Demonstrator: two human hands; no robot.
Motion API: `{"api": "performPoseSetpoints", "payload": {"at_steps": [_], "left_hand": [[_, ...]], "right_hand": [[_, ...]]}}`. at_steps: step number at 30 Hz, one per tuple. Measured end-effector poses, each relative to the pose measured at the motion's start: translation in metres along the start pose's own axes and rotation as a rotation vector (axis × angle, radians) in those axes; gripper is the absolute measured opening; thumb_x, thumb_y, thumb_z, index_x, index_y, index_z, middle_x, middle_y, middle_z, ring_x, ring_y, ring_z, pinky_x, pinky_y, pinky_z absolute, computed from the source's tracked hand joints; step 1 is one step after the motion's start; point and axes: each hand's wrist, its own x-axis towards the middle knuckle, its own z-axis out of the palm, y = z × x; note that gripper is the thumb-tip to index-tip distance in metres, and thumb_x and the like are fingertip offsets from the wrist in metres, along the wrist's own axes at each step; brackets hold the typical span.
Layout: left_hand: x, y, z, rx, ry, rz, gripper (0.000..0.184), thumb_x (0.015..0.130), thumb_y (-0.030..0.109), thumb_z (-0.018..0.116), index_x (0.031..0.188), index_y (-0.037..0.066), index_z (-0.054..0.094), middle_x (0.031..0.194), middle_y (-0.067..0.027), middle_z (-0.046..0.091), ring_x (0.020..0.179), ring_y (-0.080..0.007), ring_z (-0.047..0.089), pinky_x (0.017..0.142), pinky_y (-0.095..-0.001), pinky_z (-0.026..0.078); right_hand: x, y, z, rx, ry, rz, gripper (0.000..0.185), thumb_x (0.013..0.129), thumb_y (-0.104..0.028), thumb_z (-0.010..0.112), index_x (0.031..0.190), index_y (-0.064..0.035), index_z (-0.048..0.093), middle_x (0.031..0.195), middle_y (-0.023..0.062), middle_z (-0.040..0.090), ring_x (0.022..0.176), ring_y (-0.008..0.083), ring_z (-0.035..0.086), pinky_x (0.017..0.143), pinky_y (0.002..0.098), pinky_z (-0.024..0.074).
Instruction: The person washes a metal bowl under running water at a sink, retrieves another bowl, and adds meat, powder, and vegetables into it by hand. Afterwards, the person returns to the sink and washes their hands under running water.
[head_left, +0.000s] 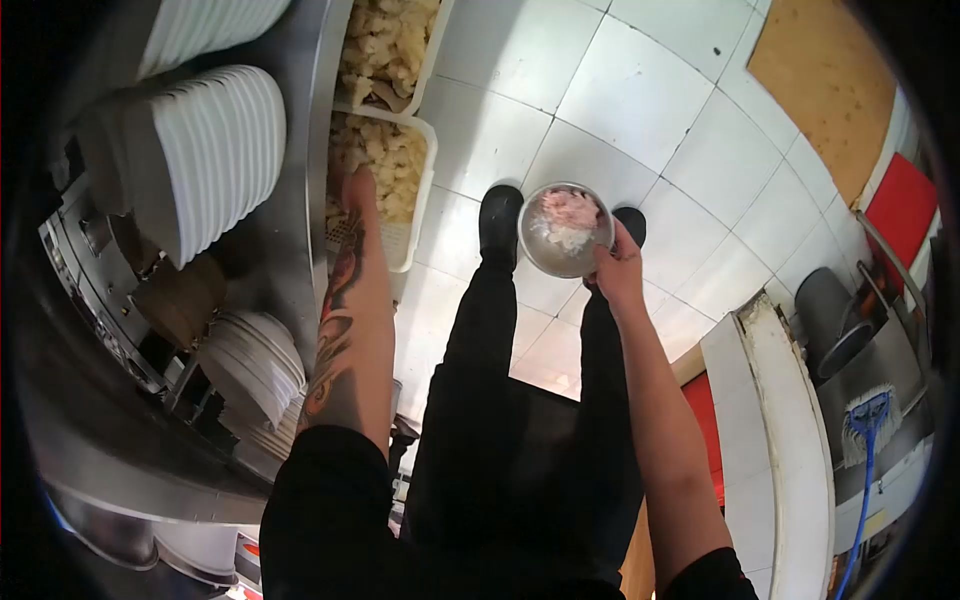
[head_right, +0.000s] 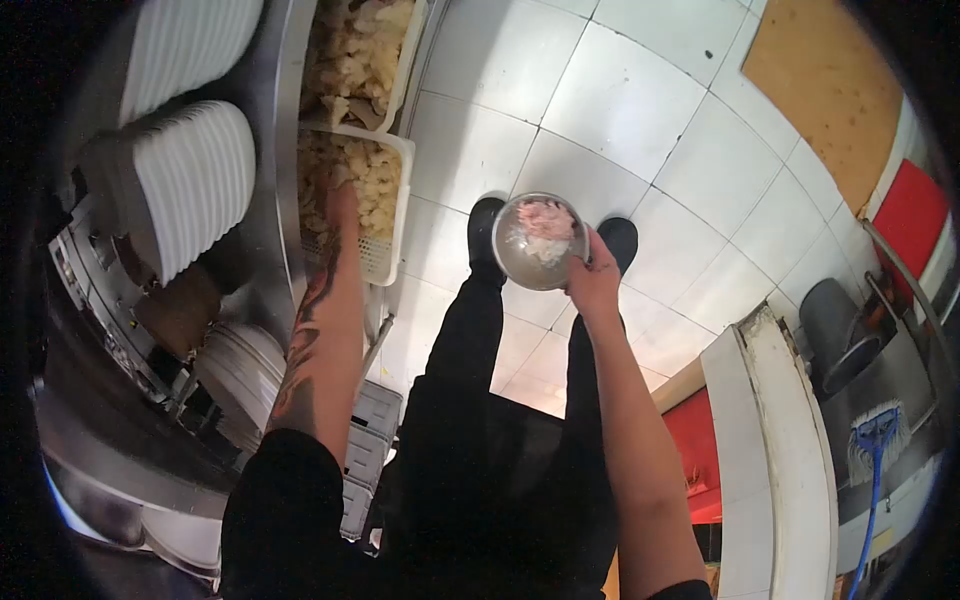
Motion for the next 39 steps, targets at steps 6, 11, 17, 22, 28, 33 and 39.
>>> {"api": "performPoseSetpoints", "payload": {"at_steps": [6,11,17,22,28,33,39], "left_hand": [[-0.036,-0.004,-0.002,-0.343,0.105,0.213,0.041,0.081,0.022,0.063,0.113,-0.003,0.06,0.11,-0.017,0.066,0.097,-0.0318,0.062,0.082,-0.0392,0.047],[-0.138,0.003,-0.047,-1.182,-0.004,0.124,0.034,0.087,0.016,0.058,0.115,-0.003,0.06,0.116,-0.0091,0.063,0.105,-0.0251,0.057,0.085,-0.0378,0.045],[-0.132,-0.015,-0.06,-1.11,-0.252,0.066,0.041,0.089,0.016,0.058,0.126,-0.001,0.052,0.119,-0.0097,0.062,0.103,-0.0241,0.057,0.086,-0.0371,0.044],[-0.051,-0.01,-0.041,0.148,-0.103,0.374,0.043,0.087,0.018,0.056,0.126,0.0,0.053,0.125,-0.0182,0.059,0.102,-0.0347,0.061,0.085,-0.0391,0.046],[-0.033,-0.06,-0.01,-0.175,-0.056,0.219,0.046,0.086,0.017,0.059,0.128,0.002,0.051,0.123,-0.02,0.059,0.104,-0.0358,0.06,0.083,-0.0411,0.046],[-0.061,-0.073,-0.011,-1.178,-0.069,-0.135,0.047,0.085,0.021,0.064,0.128,0.003,0.053,0.12,-0.0171,0.062,0.103,-0.0308,0.061,0.082,-0.0389,0.047],[-0.065,-0.07,-0.002,-0.086,-0.05,0.517,0.048,0.079,0.026,0.072,0.118,0.004,0.056,0.112,-0.0164,0.063,0.098,-0.0322,0.061,0.083,-0.0374,0.048]], "right_hand": [[0.01,0.02,0.065,-0.063,-0.077,-0.034,0.051,0.082,-0.001,0.048,0.133,-0.0046,0.052,0.092,0.0074,0.066,0.056,0.0072,0.055,0.046,0.0233,0.0438],[0.027,0.061,0.109,-0.244,-0.057,-0.441,0.052,0.082,0.001,0.049,0.134,-0.0038,0.051,0.091,0.0055,0.067,0.055,0.0053,0.053,0.052,0.0211,0.0442],[0.007,0.011,0.136,-0.316,-0.058,-0.42,0.051,0.077,0.0,0.052,0.127,-0.0045,0.055,0.115,0.0181,0.062,0.102,0.0355,0.061,0.089,0.0368,0.0477],[0.017,0.021,0.113,-0.286,-0.063,-0.401,0.05,0.078,0.0,0.051,0.127,-0.0055,0.056,0.114,0.017,0.064,0.089,0.0299,0.065,0.082,0.0365,0.0496],[0.014,0.021,0.086,-0.265,-0.111,-0.334,0.052,0.084,0.002,0.046,0.135,-0.0038,0.049,0.091,0.0042,0.066,0.059,0.0041,0.054,0.055,0.0204,0.0455],[0.018,0.03,0.094,-0.192,-0.108,-0.23,0.053,0.083,-0.001,0.047,0.135,-0.0055,0.05,0.08,0.004,0.065,0.053,0.0055,0.053,0.049,0.0217,0.045],[0.017,0.033,0.091,-0.152,-0.09,-0.17,0.054,0.077,-0.002,0.05,0.131,-0.0044,0.055,0.096,0.0103,0.068,0.056,0.0104,0.051,0.059,0.0266,0.0458]]}}
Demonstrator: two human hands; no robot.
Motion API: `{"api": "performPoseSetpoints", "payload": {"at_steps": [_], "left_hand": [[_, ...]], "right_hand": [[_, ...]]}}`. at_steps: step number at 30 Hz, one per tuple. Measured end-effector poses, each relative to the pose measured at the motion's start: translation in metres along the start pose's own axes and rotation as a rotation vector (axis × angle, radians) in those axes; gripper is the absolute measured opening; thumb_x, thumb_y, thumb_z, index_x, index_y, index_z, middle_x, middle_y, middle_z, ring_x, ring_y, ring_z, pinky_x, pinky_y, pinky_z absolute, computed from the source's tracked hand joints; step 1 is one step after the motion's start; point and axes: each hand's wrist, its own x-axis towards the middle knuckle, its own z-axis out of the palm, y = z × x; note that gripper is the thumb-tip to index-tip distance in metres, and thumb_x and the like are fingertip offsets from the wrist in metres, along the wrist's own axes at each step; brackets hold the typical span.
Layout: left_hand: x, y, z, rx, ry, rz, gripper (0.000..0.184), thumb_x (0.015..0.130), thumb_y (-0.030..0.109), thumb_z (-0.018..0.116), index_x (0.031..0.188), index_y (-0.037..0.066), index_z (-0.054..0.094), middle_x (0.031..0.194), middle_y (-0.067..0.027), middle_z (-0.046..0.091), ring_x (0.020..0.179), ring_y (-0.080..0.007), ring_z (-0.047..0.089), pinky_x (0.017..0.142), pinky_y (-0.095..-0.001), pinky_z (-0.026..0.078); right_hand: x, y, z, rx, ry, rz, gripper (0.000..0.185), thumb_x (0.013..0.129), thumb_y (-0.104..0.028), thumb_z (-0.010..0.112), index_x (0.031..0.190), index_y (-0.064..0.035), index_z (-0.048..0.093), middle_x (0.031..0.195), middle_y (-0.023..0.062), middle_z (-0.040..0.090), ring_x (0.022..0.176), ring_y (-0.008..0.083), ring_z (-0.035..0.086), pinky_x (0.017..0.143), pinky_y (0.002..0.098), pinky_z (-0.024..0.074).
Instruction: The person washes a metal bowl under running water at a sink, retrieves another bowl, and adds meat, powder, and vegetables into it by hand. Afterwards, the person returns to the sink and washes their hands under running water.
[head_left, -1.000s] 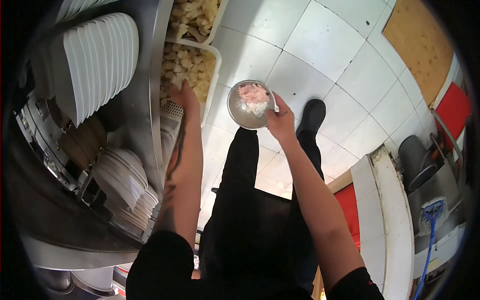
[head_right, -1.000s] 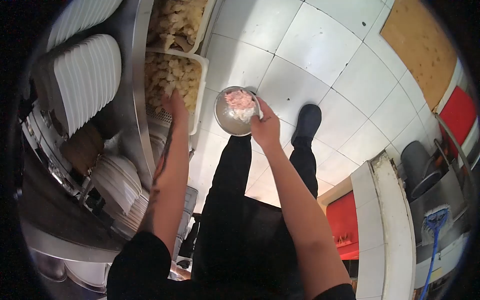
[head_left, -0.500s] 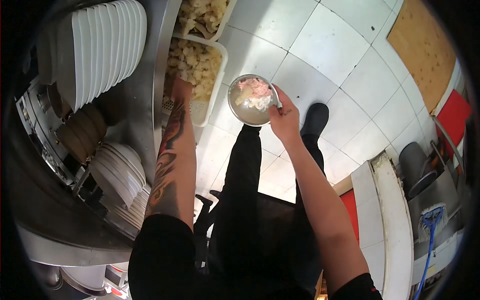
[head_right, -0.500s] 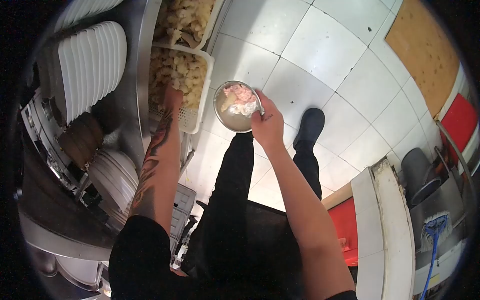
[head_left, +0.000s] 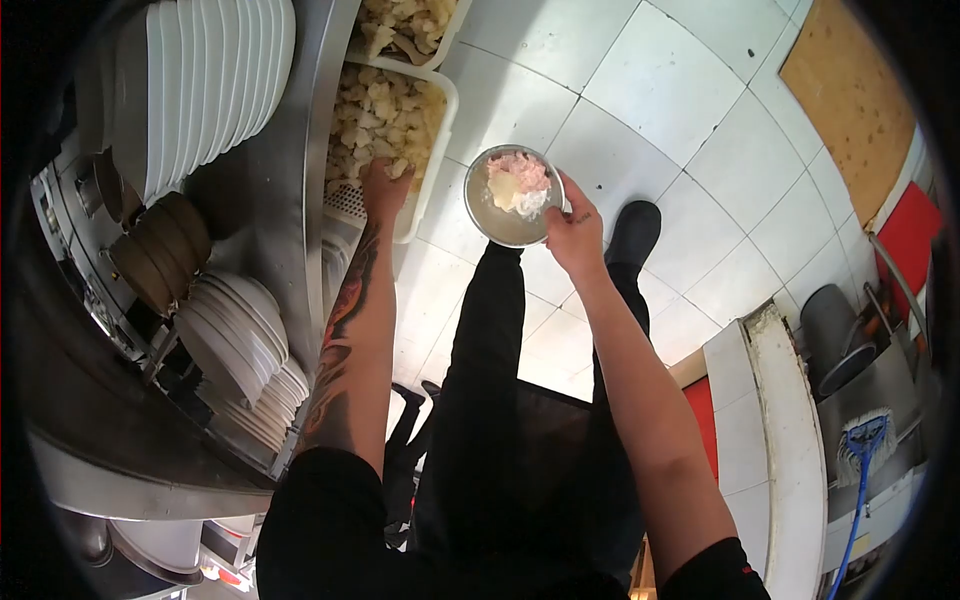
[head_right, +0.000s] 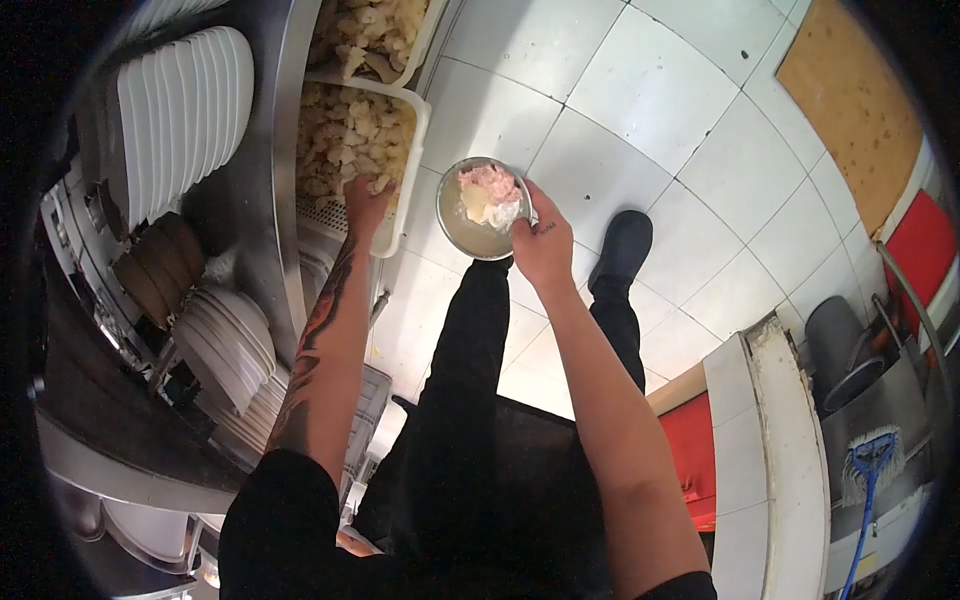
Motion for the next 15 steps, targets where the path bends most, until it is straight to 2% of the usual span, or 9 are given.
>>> {"api": "performPoseSetpoints", "payload": {"at_steps": [1,5,7,8,9,10,11,14,15], "left_hand": [[-0.004,0.019,-0.005,0.234,-0.068,-0.009,0.048,0.077,0.028,0.074,0.115,0.004,0.056,0.106,-0.0166,0.064,0.097,-0.0335,0.061,0.084,-0.0373,0.048],[-0.014,0.03,-0.009,0.274,-0.219,-0.094,0.047,0.075,0.03,0.074,0.111,0.005,0.056,0.098,-0.0159,0.062,0.096,-0.0359,0.06,0.085,-0.0383,0.048],[-0.019,0.033,-0.011,-0.074,-0.026,-0.437,0.036,0.08,0.027,0.068,0.107,0.005,0.057,0.091,-0.0114,0.06,0.093,-0.0298,0.061,0.08,-0.0369,0.049],[-0.017,0.02,-0.008,-0.074,-0.026,-0.438,0.036,0.08,0.027,0.068,0.107,0.005,0.057,0.091,-0.0114,0.06,0.093,-0.0298,0.061,0.08,-0.0369,0.049],[-0.015,-0.001,-0.004,-0.499,-0.011,-0.394,0.032,0.084,0.026,0.064,0.106,0.004,0.057,0.093,-0.0096,0.06,0.093,-0.0271,0.062,0.078,-0.0358,0.049],[-0.015,-0.003,-0.008,-0.923,0.007,-0.335,0.028,0.087,0.025,0.06,0.106,0.004,0.058,0.094,-0.0077,0.061,0.094,-0.0245,0.062,0.077,-0.0348,0.048],[-0.016,-0.001,-0.01,-0.924,0.008,-0.334,0.028,0.087,0.025,0.06,0.106,0.004,0.058,0.094,-0.0077,0.061,0.094,-0.0245,0.062,0.077,-0.0348,0.048],[-0.029,0.006,-0.025,-1.305,0.055,-0.486,0.028,0.092,0.023,0.054,0.111,0.002,0.059,0.099,-0.0062,0.062,0.089,-0.0203,0.06,0.073,-0.0323,0.047],[-0.035,0.005,-0.033,-1.403,-0.092,-0.502,0.029,0.093,0.022,0.052,0.114,0.003,0.058,0.104,-0.0058,0.061,0.086,-0.0179,0.058,0.072,-0.0312,0.046]], "right_hand": [[-0.001,0.0,-0.001,-0.039,0.005,-0.015,0.054,0.077,-0.002,0.05,0.13,-0.0043,0.055,0.096,0.0105,0.068,0.056,0.0107,0.051,0.059,0.0268,0.0459],[-0.004,0.006,-0.003,-0.068,0.023,-0.041,0.054,0.076,-0.002,0.051,0.13,-0.0043,0.056,0.098,0.0112,0.068,0.056,0.0111,0.051,0.059,0.027,0.0456],[-0.005,0.005,-0.006,-0.082,0.015,-0.03,0.054,0.076,-0.002,0.05,0.129,-0.0041,0.056,0.1,0.0117,0.068,0.057,0.0109,0.051,0.059,0.0267,0.0455],[-0.006,0.003,-0.007,-0.091,0.005,-0.02,0.053,0.076,-0.002,0.05,0.129,-0.004,0.056,0.103,0.0122,0.068,0.058,0.0108,0.052,0.06,0.0263,0.0454],[-0.005,0.006,-0.007,-0.092,0.005,-0.019,0.053,0.076,-0.002,0.05,0.129,-0.004,0.056,0.103,0.0122,0.068,0.058,0.0108,0.052,0.06,0.0263,0.0454],[-0.004,0.008,-0.006,-0.085,-0.005,-0.054,0.053,0.079,-0.003,0.049,0.132,-0.0044,0.053,0.088,0.0079,0.066,0.055,0.0083,0.052,0.054,0.0245,0.045],[-0.001,0.009,-0.005,-0.078,-0.015,-0.091,0.053,0.082,-0.004,0.048,0.136,-0.0049,0.049,0.072,0.0037,0.063,0.052,0.0059,0.053,0.048,0.0227,0.0447],[0.002,0.007,0.005,-0.077,-0.005,-0.102,0.053,0.083,-0.003,0.049,0.136,-0.0045,0.049,0.07,0.0032,0.063,0.051,0.0056,0.052,0.048,0.0228,0.0444],[0.004,0.005,0.01,-0.073,-0.006,-0.102,0.053,0.083,-0.003,0.049,0.136,-0.0045,0.049,0.07,0.0032,0.063,0.051,0.0056,0.052,0.048,0.0228,0.0444]]}}
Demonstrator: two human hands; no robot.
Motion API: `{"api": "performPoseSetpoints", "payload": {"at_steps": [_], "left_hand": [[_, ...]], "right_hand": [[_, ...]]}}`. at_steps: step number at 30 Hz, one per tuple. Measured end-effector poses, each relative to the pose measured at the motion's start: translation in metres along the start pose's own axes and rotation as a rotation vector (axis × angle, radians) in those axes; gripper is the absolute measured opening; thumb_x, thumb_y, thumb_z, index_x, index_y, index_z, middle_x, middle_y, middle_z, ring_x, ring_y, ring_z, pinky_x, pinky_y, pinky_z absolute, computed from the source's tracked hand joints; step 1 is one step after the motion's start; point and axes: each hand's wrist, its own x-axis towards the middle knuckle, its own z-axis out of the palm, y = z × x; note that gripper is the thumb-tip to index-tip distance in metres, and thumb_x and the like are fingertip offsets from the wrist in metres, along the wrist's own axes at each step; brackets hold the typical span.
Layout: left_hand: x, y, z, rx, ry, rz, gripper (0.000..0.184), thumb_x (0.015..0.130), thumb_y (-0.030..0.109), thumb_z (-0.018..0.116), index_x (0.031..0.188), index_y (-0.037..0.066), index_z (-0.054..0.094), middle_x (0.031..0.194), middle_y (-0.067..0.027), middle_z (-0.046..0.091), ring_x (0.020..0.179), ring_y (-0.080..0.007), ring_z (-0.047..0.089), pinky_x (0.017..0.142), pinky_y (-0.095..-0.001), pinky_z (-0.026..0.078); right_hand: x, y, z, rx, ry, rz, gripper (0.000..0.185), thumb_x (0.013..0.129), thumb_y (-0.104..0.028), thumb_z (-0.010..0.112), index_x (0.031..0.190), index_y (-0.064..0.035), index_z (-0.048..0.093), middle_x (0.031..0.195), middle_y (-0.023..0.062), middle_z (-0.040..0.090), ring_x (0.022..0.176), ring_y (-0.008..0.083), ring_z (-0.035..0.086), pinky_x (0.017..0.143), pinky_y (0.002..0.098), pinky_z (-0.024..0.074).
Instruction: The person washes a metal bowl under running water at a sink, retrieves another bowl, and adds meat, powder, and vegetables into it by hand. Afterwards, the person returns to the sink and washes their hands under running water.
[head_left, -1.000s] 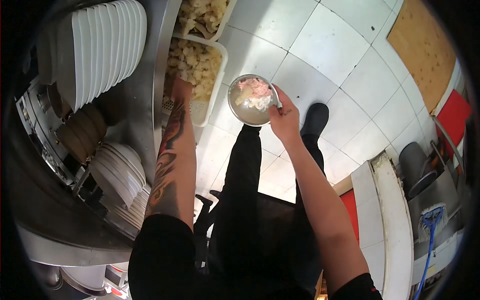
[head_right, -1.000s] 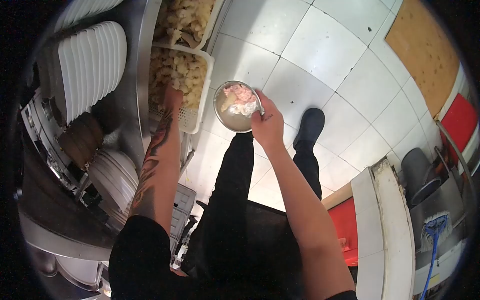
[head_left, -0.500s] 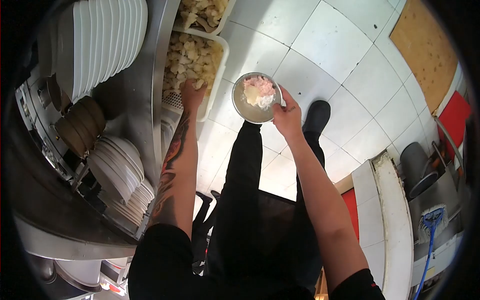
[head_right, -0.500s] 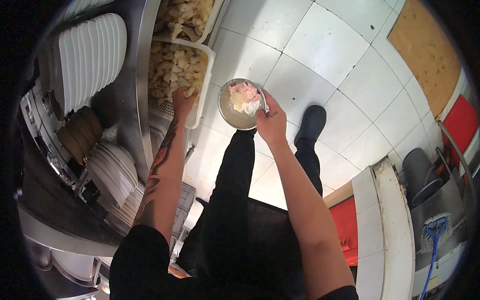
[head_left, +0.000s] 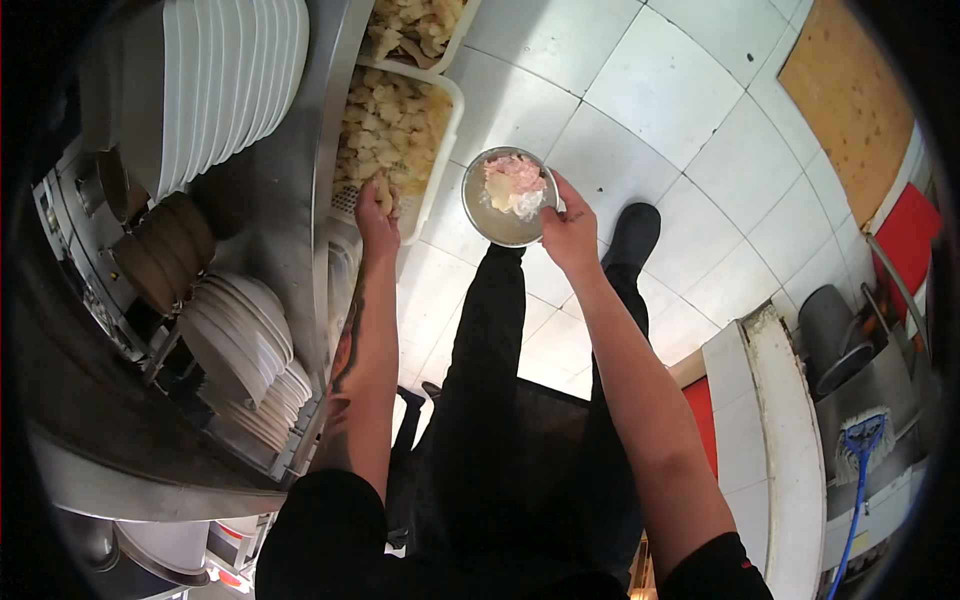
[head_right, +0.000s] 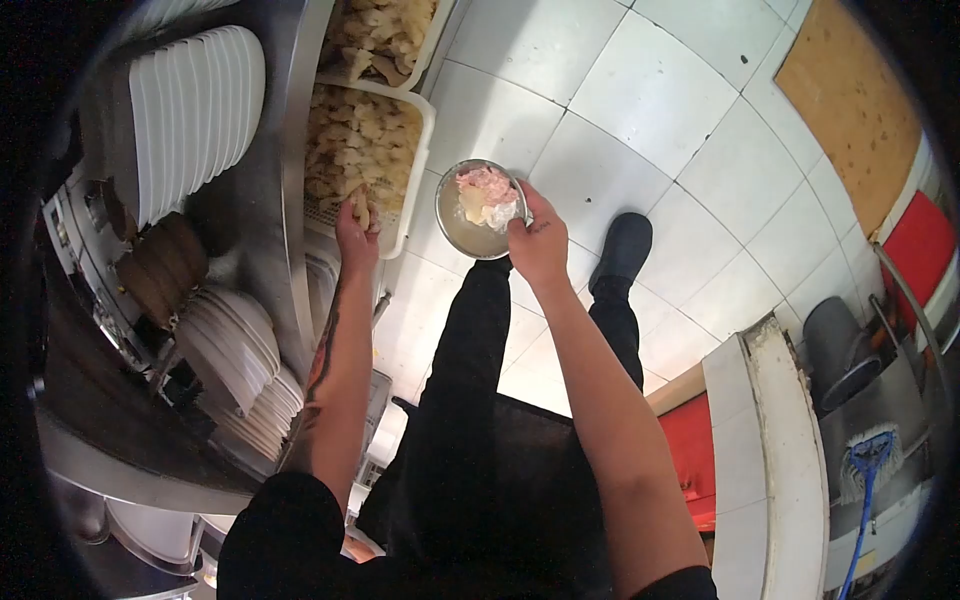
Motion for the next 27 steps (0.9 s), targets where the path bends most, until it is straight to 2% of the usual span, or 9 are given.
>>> {"api": "performPoseSetpoints", "payload": {"at_steps": [3,5,7,9,12,14,17,20,27], "left_hand": [[-0.059,0.02,0.046,-0.045,-0.056,-0.034,0.03,0.095,0.021,0.05,0.119,0.004,0.058,0.109,-0.0037,0.061,0.081,-0.0126,0.054,0.069,-0.0289,0.044],[-0.075,0.027,0.064,-0.025,0.001,0.036,0.03,0.096,0.021,0.049,0.12,0.005,0.058,0.108,-0.0021,0.061,0.078,-0.0096,0.052,0.068,-0.0276,0.042],[-0.075,0.031,0.058,0.098,-0.077,0.004,0.03,0.096,0.017,0.048,0.123,0.006,0.057,0.109,-0.0019,0.062,0.084,-0.0105,0.054,0.071,-0.0273,0.043],[-0.043,0.032,0.058,0.192,0.098,-0.012,0.03,0.095,0.017,0.05,0.122,0.005,0.057,0.109,-0.0035,0.062,0.087,-0.0136,0.055,0.073,-0.0274,0.044],[0.036,0.01,0.03,0.492,0.122,0.212,0.038,0.091,0.023,0.056,0.122,0.001,0.057,0.115,-0.0097,0.062,0.095,-0.0236,0.059,0.08,-0.0329,0.046],[0.087,-0.017,0.008,1.3,0.173,0.192,0.047,0.085,0.03,0.062,0.117,-0.004,0.058,0.114,-0.018,0.063,0.1,-0.0335,0.061,0.084,-0.0386,0.046],[0.072,0.003,0.042,1.521,0.138,-0.041,0.053,0.08,0.032,0.064,0.115,-0.008,0.058,0.111,-0.0249,0.063,0.104,-0.0405,0.059,0.087,-0.042,0.046],[0.033,-0.002,0.053,1.176,0.331,0.255,0.047,0.082,0.03,0.063,0.109,-0.007,0.061,0.106,-0.0242,0.065,0.099,-0.0388,0.061,0.083,-0.042,0.047],[0.041,-0.032,-0.014,0.767,0.502,0.504,0.034,0.084,0.023,0.062,0.11,0.001,0.064,0.106,-0.0191,0.066,0.099,-0.0372,0.062,0.082,-0.0412,0.047]], "right_hand": [[0.004,-0.004,0.013,-0.048,-0.031,-0.041,0.052,0.083,-0.001,0.049,0.135,-0.0029,0.05,0.082,0.006,0.066,0.057,0.0073,0.055,0.055,0.0229,0.0472],[0.003,-0.017,0.021,-0.023,-0.039,-0.111,0.05,0.078,0.0,0.051,0.128,-0.004,0.056,0.112,0.0174,0.065,0.094,0.029,0.064,0.085,0.0346,0.0478],[0.005,-0.019,0.022,-0.108,-0.075,-0.063,0.051,0.078,0.0,0.052,0.128,-0.0049,0.055,0.114,0.0175,0.063,0.093,0.0304,0.064,0.085,0.0347,0.0479],[0.011,-0.003,0.028,-0.074,-0.093,-0.205,0.051,0.084,0.004,0.047,0.133,-0.0045,0.052,0.106,0.0079,0.065,0.067,0.0105,0.06,0.064,0.0233,0.0497],[0.008,-0.016,0.022,0.205,-0.164,0.122,0.05,0.085,0.003,0.047,0.134,-0.0052,0.051,0.1,0.0069,0.065,0.059,0.01,0.058,0.054,0.0244,0.0488],[0.006,-0.018,0.016,0.242,-0.161,0.183,0.05,0.085,0.002,0.048,0.134,-0.0056,0.051,0.098,0.0064,0.065,0.056,0.0095,0.057,0.05,0.0244,0.0473],[0.006,-0.017,0.004,0.276,-0.164,0.226,0.049,0.086,0.001,0.049,0.135,-0.0064,0.051,0.095,0.0059,0.064,0.054,0.0091,0.055,0.047,0.0241,0.046],[0.003,-0.026,-0.003,0.298,-0.159,0.248,0.049,0.087,-0.001,0.05,0.135,-0.0074,0.05,0.094,0.0052,0.064,0.056,0.009,0.056,0.047,0.0236,0.0461],[0.008,-0.023,-0.011,0.296,-0.099,0.236,0.049,0.088,-0.002,0.051,0.136,-0.009,0.05,0.088,0.0031,0.065,0.059,0.0084,0.056,0.048,0.0234,0.0458]]}}
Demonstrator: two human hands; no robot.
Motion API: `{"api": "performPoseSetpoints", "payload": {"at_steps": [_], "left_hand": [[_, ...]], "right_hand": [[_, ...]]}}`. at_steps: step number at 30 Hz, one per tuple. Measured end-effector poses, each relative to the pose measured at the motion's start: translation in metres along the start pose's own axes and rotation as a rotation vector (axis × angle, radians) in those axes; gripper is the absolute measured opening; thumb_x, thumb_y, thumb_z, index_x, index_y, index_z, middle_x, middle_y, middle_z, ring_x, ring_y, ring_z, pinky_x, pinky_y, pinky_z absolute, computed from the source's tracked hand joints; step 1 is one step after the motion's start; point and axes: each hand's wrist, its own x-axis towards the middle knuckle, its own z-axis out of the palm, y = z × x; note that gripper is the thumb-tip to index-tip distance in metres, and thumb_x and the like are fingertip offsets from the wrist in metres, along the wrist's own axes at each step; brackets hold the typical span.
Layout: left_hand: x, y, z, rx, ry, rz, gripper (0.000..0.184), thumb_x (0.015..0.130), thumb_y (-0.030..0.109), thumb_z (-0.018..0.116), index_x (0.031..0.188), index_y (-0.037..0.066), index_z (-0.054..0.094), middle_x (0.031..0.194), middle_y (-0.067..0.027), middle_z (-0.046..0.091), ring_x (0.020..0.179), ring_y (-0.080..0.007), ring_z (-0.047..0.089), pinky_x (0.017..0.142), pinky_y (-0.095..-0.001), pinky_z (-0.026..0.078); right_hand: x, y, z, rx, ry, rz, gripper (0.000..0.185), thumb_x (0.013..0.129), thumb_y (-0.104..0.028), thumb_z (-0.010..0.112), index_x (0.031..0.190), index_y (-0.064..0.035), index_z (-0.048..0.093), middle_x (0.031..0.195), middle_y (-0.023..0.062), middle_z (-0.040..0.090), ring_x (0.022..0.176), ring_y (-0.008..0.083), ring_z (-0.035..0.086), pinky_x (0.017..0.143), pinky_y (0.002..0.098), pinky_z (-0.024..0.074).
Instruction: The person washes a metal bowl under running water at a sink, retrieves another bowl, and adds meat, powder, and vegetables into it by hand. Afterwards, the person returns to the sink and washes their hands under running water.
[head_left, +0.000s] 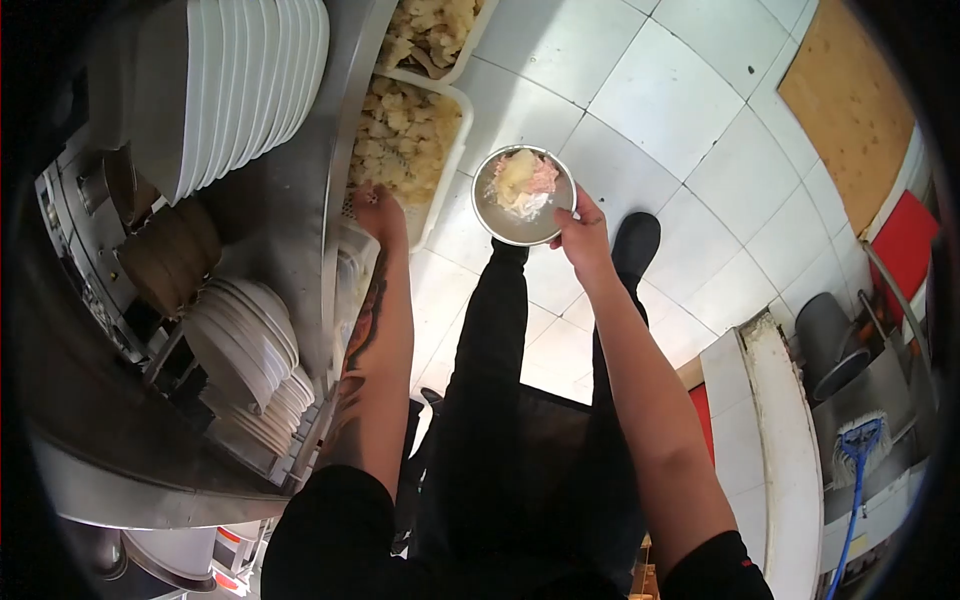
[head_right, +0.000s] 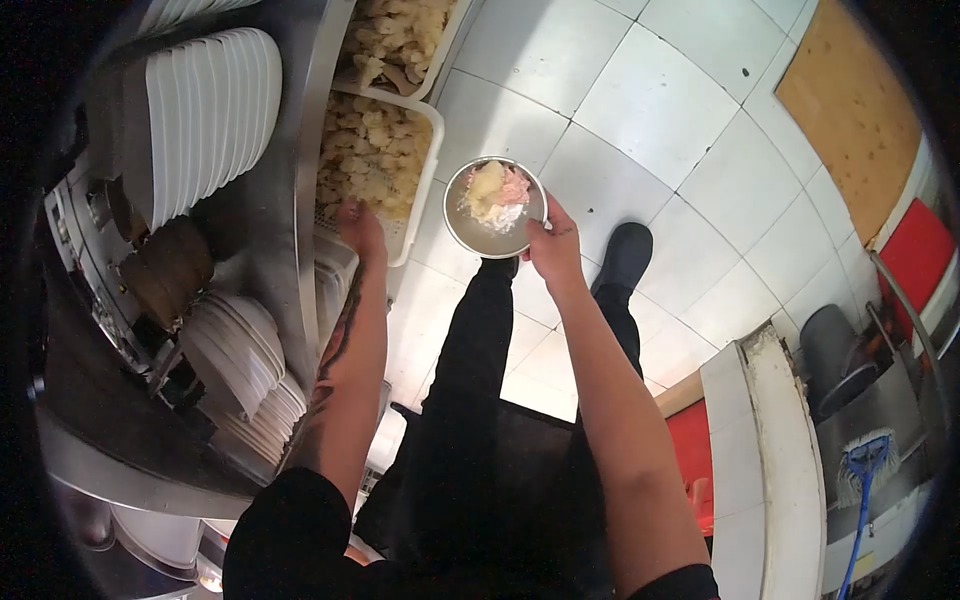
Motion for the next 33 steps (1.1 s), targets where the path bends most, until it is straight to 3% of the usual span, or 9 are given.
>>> {"api": "performPoseSetpoints", "payload": {"at_steps": [3,5,12,15,18,22,24,30,33], "left_hand": [[-0.018,0.018,-0.013,0.131,-0.362,0.175,0.035,0.084,0.017,0.063,0.117,0.005,0.061,0.114,-0.0163,0.063,0.099,-0.0357,0.062,0.082,-0.0408,0.049],[-0.019,0.019,-0.009,0.524,-0.468,0.582,0.04,0.083,0.014,0.064,0.122,0.008,0.058,0.122,-0.0142,0.058,0.099,-0.0342,0.062,0.081,-0.0413,0.051],[-0.002,0.035,-0.009,0.946,-0.434,0.298,0.038,0.084,0.021,0.068,0.118,0.006,0.058,0.12,-0.0142,0.06,0.096,-0.0352,0.063,0.082,-0.0423,0.051],[0.021,-0.018,-0.01,0.373,-0.345,0.219,0.031,0.085,0.028,0.07,0.103,0.004,0.063,0.091,-0.0144,0.068,0.087,-0.0305,0.066,0.08,-0.041,0.051],[0.009,-0.002,-0.023,0.382,-0.332,-0.027,0.024,0.087,0.023,0.066,0.104,0.007,0.064,0.103,-0.0145,0.066,0.092,-0.0286,0.065,0.08,-0.0402,0.051],[-0.028,0.045,-0.034,0.673,-0.155,0.196,0.026,0.083,0.015,0.066,0.108,0.008,0.063,0.115,-0.0109,0.063,0.098,-0.0327,0.061,0.084,-0.0439,0.048],[-0.025,0.039,-0.025,0.648,-0.406,0.527,0.026,0.082,0.01,0.063,0.108,0.013,0.063,0.122,-0.01,0.058,0.104,-0.0334,0.059,0.085,-0.0446,0.048],[-0.011,0.04,-0.002,0.949,-0.643,0.397,0.026,0.08,0.015,0.065,0.106,0.014,0.063,0.105,-0.0118,0.063,0.093,-0.0315,0.062,0.078,-0.0429,0.05],[-0.017,0.028,-0.017,0.736,-0.475,0.372,0.022,0.083,0.019,0.065,0.102,0.01,0.063,0.097,-0.0108,0.064,0.085,-0.0296,0.064,0.071,-0.0393,0.051]], "right_hand": [[-0.001,-0.002,-0.001,0.002,-0.005,-0.011,0.051,0.086,0.0,0.049,0.137,-0.0072,0.048,0.085,0.0053,0.065,0.055,0.0088,0.056,0.046,0.0235,0.0458],[-0.003,-0.002,-0.003,-0.018,-0.016,0.002,0.05,0.087,-0.002,0.051,0.137,-0.0086,0.049,0.089,0.0038,0.065,0.058,0.0084,0.056,0.047,0.0231,0.046],[-0.012,0.005,-0.014,-0.079,-0.024,0.006,0.05,0.087,-0.003,0.051,0.137,-0.0085,0.049,0.088,0.0037,0.064,0.057,0.0082,0.056,0.048,0.0232,0.0466],[-0.014,0.009,-0.013,-0.085,-0.02,0.016,0.05,0.088,-0.002,0.051,0.137,-0.0088,0.049,0.089,0.0037,0.064,0.057,0.0083,0.056,0.047,0.0229,0.0465],[-0.011,0.017,-0.006,-0.048,-0.031,0.006,0.051,0.087,-0.001,0.051,0.138,-0.009,0.049,0.089,0.0039,0.065,0.056,0.0084,0.056,0.047,0.0229,0.0462],[-0.014,0.017,0.007,-0.028,-0.031,0.011,0.051,0.087,0.0,0.051,0.138,-0.0088,0.049,0.089,0.005,0.066,0.053,0.0086,0.055,0.046,0.0229,0.0458],[-0.014,0.014,0.009,-0.048,-0.045,-0.001,0.051,0.087,0.0,0.05,0.138,-0.0086,0.048,0.089,0.0054,0.065,0.053,0.0085,0.055,0.046,0.0229,0.0458],[-0.021,0.011,0.004,-0.058,-0.08,-0.038,0.052,0.087,0.0,0.05,0.138,-0.008,0.048,0.087,0.0057,0.064,0.052,0.0079,0.054,0.046,0.0229,0.0457],[-0.024,0.015,0.005,-0.068,-0.077,-0.035,0.052,0.087,-0.001,0.05,0.139,-0.0081,0.048,0.084,0.0052,0.064,0.052,0.008,0.053,0.046,0.0231,0.0456]]}}
